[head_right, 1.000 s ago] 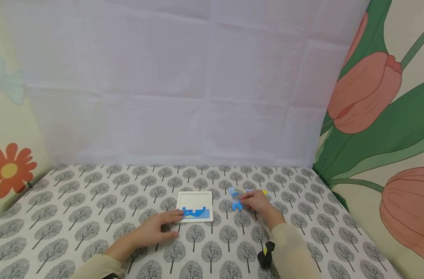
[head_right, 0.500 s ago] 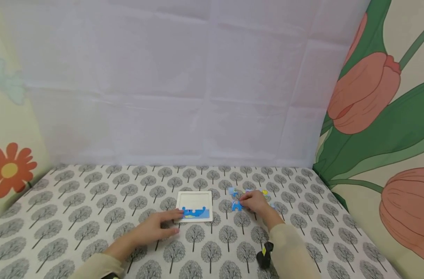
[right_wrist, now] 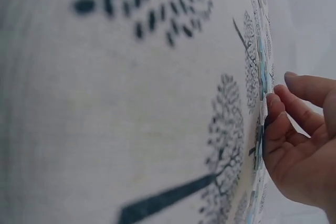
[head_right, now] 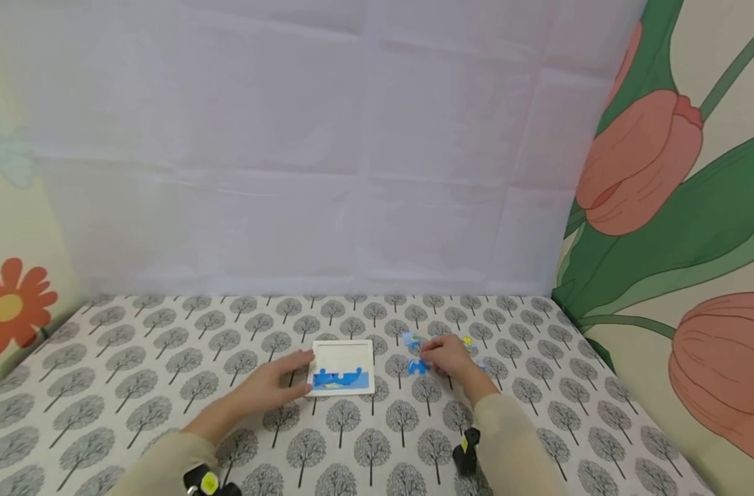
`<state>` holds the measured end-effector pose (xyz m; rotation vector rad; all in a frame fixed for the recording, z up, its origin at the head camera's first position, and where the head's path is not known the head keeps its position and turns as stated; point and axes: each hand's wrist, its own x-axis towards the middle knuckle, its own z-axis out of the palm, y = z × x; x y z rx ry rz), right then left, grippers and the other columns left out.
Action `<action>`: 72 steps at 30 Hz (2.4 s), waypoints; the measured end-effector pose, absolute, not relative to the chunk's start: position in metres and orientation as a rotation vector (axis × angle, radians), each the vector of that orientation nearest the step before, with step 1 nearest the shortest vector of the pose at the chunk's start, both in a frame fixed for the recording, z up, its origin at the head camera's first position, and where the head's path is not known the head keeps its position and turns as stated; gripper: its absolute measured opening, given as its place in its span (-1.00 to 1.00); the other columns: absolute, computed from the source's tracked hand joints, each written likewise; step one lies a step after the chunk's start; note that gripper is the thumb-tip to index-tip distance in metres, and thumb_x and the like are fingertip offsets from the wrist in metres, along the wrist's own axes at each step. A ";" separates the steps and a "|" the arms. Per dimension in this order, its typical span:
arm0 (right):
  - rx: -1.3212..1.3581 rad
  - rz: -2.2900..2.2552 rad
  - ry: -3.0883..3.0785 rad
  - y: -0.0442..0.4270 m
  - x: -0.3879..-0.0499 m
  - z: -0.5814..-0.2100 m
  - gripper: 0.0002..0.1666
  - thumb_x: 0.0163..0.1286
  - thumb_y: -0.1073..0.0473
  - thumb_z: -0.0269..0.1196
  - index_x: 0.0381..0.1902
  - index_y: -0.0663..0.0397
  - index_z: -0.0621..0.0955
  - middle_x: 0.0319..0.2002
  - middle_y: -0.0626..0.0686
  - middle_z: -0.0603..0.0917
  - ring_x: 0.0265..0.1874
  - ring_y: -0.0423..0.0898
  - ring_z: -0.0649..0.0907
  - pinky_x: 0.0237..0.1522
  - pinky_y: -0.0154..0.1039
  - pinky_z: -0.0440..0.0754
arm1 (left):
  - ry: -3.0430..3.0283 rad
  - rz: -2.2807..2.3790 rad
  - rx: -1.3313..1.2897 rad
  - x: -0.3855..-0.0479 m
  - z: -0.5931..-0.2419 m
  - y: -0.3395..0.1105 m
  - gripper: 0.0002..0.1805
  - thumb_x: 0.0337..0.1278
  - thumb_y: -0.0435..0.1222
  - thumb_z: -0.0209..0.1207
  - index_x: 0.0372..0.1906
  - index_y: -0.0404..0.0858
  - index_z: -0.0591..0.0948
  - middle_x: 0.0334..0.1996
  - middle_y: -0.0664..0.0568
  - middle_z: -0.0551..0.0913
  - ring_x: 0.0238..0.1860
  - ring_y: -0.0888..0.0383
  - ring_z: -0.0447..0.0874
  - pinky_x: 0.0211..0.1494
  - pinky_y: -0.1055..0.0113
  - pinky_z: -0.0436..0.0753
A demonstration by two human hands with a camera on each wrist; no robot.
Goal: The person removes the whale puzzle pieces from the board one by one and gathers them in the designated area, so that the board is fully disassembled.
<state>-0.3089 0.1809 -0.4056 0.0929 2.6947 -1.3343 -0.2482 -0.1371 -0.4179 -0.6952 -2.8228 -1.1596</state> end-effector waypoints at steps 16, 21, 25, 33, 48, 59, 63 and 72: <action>-0.549 -1.339 2.577 0.128 -0.291 -0.391 -0.78 0.14 0.27 0.19 -0.27 0.32 0.58 -0.44 0.01 0.58 -0.52 -0.10 0.52 -0.51 -0.20 0.52 | -2.797 -1.038 -0.735 -0.253 -0.429 -0.140 -0.38 -0.02 -0.10 0.15 0.14 -0.35 0.35 0.17 -0.10 0.27 0.21 -0.08 0.09 0.23 0.04 -0.04; -0.615 -1.245 2.562 0.116 -0.285 -0.398 -0.76 0.11 0.25 0.22 -0.25 0.26 0.58 -0.44 -0.04 0.55 -0.49 -0.15 0.50 -0.51 -0.28 0.50 | -2.751 -0.972 -0.820 -0.253 -0.430 -0.139 -0.40 -0.01 -0.15 0.15 0.12 -0.41 0.35 0.16 -0.14 0.29 0.19 -0.10 0.13 0.22 0.03 -0.02; -0.631 -1.178 2.594 0.111 -0.284 -0.403 -0.70 0.05 0.25 0.27 -0.21 0.22 0.58 -0.42 -0.05 0.51 -0.43 -0.16 0.50 -0.45 -0.31 0.50 | -2.739 -0.944 -0.852 -0.254 -0.432 -0.139 -0.41 -0.01 -0.17 0.14 0.11 -0.42 0.35 0.16 -0.14 0.28 0.19 -0.11 0.12 0.22 0.02 -0.02; -0.779 -1.010 2.727 0.110 -0.283 -0.408 -0.74 -0.01 0.26 0.31 -0.30 0.19 0.59 -0.44 -0.05 0.46 -0.47 -0.18 0.44 -0.47 -0.35 0.45 | -2.741 -0.919 -0.880 -0.254 -0.431 -0.137 -0.43 0.03 -0.13 0.11 0.09 -0.43 0.37 0.16 -0.17 0.28 0.19 -0.13 0.12 0.21 0.00 0.01; -0.742 -1.003 2.744 0.106 -0.281 -0.411 -0.82 -0.02 0.24 0.33 -0.39 0.10 0.60 -0.37 -0.05 0.41 -0.51 -0.18 0.42 -0.54 -0.32 0.43 | -2.766 -0.933 -0.875 -0.256 -0.434 -0.138 -0.40 0.01 -0.10 0.12 0.10 -0.40 0.38 0.17 -0.15 0.27 0.20 -0.12 0.09 0.22 0.02 -0.01; -0.711 -1.032 2.703 0.105 -0.280 -0.410 -0.81 -0.02 0.27 0.32 -0.40 0.15 0.55 -0.36 -0.01 0.37 -0.53 -0.16 0.40 -0.54 -0.32 0.43 | -2.799 -0.956 -0.820 -0.255 -0.432 -0.137 -0.40 -0.02 -0.10 0.15 0.10 -0.38 0.39 0.17 -0.12 0.27 0.21 -0.10 0.08 0.22 0.02 -0.01; -0.715 -1.006 2.710 0.104 -0.280 -0.408 -0.81 -0.02 0.26 0.32 -0.39 0.14 0.55 -0.36 -0.03 0.39 -0.52 -0.17 0.41 -0.52 -0.33 0.44 | -2.800 -0.957 -0.816 -0.254 -0.431 -0.137 -0.40 -0.03 -0.11 0.15 0.10 -0.39 0.39 0.17 -0.12 0.27 0.21 -0.09 0.09 0.22 0.03 -0.01; -0.769 -0.974 2.705 0.103 -0.280 -0.408 -0.81 0.01 0.26 0.30 -0.37 0.15 0.56 -0.34 -0.04 0.42 -0.54 -0.18 0.41 -0.51 -0.33 0.43 | -2.757 -0.977 -0.852 -0.254 -0.433 -0.137 -0.42 0.00 -0.12 0.13 0.10 -0.39 0.39 0.16 -0.13 0.28 0.20 -0.10 0.10 0.21 0.00 0.00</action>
